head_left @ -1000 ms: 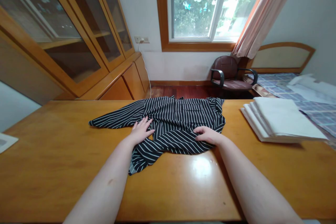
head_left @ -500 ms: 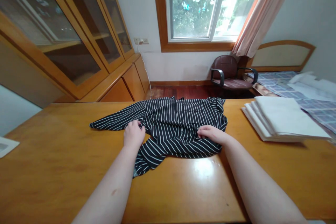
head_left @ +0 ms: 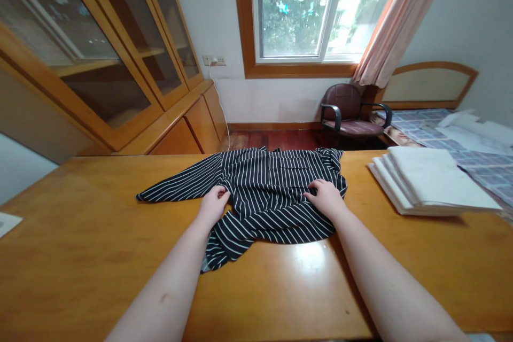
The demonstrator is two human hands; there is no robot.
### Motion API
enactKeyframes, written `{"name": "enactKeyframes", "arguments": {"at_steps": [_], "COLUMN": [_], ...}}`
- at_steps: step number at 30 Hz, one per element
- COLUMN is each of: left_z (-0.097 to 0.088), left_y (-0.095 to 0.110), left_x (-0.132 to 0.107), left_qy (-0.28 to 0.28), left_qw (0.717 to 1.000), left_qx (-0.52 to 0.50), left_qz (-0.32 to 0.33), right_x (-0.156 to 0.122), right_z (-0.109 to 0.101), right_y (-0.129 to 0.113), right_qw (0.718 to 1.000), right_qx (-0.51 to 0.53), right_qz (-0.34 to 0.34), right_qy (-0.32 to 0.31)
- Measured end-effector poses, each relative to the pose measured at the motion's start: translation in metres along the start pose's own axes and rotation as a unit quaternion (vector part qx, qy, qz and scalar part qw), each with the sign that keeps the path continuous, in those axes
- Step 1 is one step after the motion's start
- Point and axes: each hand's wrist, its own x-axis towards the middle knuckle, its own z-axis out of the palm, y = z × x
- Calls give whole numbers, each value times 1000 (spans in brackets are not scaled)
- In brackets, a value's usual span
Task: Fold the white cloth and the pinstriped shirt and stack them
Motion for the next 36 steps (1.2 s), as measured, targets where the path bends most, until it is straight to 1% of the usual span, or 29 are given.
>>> {"name": "enactKeyframes", "arguments": {"at_steps": [1,3,5,6,8,9,11,12,13,14,15,16,19,22,24,27,28,30,31,32,33,35,36], "left_z": [2,4,4,1,-7,-12,-22,-26,-30,-31,-32,-32,-32,-36,-44,-54,-57,-58,-57,-55,-53,-49,-48], "left_y": [1,3,6,8,8,8,6,5,4,3,3,4,6,7,7,7,7,7,7,7,6,6,5], "left_x": [0,0,-2,-4,-9,-12,-18,-21,-23,-25,-26,-26,-25,-23,-21,-19,-18,-18,-18,-18,-19,-19,-19], "left_qy": [6,6,-20,-46,-129,-186,-311,-364,-401,-418,-420,-411,-367,-332,-336,-383,-389,-378,-362,-343,-326,-303,-301], "left_qw": [996,968,937,924,900,886,854,840,830,827,828,832,840,860,876,889,893,901,905,908,908,906,905], "left_qx": [-82,-225,-304,-325,-355,-365,-370,-365,-357,-352,-353,-360,-392,-383,-342,-243,-214,-191,-202,-222,-246,-285,-293], "left_qz": [-36,-111,-173,-195,-217,-216,-191,-171,-150,-130,-113,-100,-77,-60,-59,-70,-75,-90,-94,-95,-93,-79,-69], "right_x": [0,-1,-2,-2,-2,-2,-1,-1,-1,-2,-2,-2,-2,-2,-2,-2,-2,-4,-5,-6,-8,-12,-13], "right_z": [0,-1,-2,-2,-2,-1,-1,0,0,0,0,0,0,0,1,1,-1,-5,-8,-11,-14,-18,-19], "right_y": [0,-1,-1,-1,-2,-2,-3,-3,-4,-4,-5,-5,-6,-6,-5,-6,-7,-10,-12,-14,-16,-21,-23], "right_qw": [1000,1000,1000,1000,1000,1000,1000,1000,1000,1000,1000,1000,1000,1000,1000,1000,1000,998,995,990,982,961,951], "right_qx": [-2,-3,-1,0,4,5,6,7,6,5,4,2,-1,-1,0,10,20,59,88,119,152,208,228], "right_qz": [0,-3,-4,-4,-5,-6,-8,-7,-6,-4,-4,-5,-10,-9,-5,2,4,-16,-42,-76,-112,-167,-179], "right_qy": [-3,-8,-12,-13,-16,-17,-16,-17,-19,-20,-21,-22,-19,-18,-19,-10,1,26,31,22,-1,-73,-109]}}
